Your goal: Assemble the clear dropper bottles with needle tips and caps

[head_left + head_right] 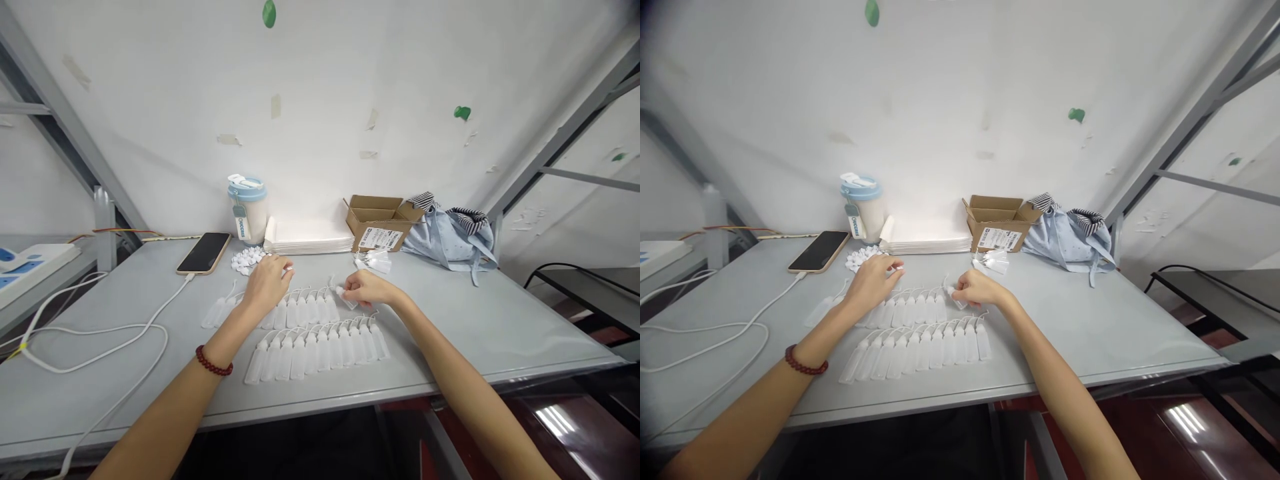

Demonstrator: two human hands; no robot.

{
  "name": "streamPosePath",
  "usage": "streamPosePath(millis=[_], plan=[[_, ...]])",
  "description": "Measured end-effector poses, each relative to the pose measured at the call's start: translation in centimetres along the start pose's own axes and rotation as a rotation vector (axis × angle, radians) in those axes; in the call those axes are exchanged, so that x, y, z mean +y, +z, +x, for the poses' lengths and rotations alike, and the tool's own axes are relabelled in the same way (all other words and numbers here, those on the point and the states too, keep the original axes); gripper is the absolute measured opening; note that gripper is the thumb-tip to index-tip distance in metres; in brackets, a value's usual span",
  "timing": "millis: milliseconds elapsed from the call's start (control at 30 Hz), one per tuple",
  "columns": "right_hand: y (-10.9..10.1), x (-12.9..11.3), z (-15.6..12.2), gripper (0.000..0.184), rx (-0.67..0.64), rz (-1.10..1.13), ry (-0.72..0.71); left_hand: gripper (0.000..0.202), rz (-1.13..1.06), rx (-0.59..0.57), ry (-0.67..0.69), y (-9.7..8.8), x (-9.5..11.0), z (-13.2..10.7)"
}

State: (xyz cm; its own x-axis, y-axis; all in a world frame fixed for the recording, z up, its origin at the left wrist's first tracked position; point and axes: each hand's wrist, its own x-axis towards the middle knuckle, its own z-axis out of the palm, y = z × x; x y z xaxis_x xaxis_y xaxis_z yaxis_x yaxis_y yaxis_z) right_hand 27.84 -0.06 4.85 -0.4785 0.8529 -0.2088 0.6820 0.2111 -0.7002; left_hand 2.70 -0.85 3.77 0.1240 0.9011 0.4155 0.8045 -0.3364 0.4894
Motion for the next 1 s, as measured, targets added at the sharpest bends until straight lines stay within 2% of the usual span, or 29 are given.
streamPosePath(millis=[200,367,467,700,833,1000], plan=[[0.1,0.0,0.4,0.007,0.274,0.050,-0.171,0.017,-0.271,-0.040,-0.068,-0.1,0.9,-0.1],[0.8,-0.8,0.3,0.008,0.404,0.072,-0.332,0.022,-0.522,-0.109,-0.098,0.2,2.1,-0.3],[1.1,-1.3,0.1,0.008,0.429,0.099,-0.410,0.025,-0.634,-0.154,-0.119,0.2,2.8,-0.5],[2.3,-1.6,0.2,0.011,0.412,0.223,-0.367,0.023,-0.792,-0.203,-0.101,-0.6,3.9,-1.0],[2.5,-1.5,0.2,0.011,0.456,0.135,-0.390,0.020,-0.775,-0.105,-0.067,-0.3,4.2,-1.2],[2.6,-1.3,0.3,0.012,0.468,0.112,-0.389,0.015,-0.702,-0.004,-0.100,0.2,4.4,-1.3]])
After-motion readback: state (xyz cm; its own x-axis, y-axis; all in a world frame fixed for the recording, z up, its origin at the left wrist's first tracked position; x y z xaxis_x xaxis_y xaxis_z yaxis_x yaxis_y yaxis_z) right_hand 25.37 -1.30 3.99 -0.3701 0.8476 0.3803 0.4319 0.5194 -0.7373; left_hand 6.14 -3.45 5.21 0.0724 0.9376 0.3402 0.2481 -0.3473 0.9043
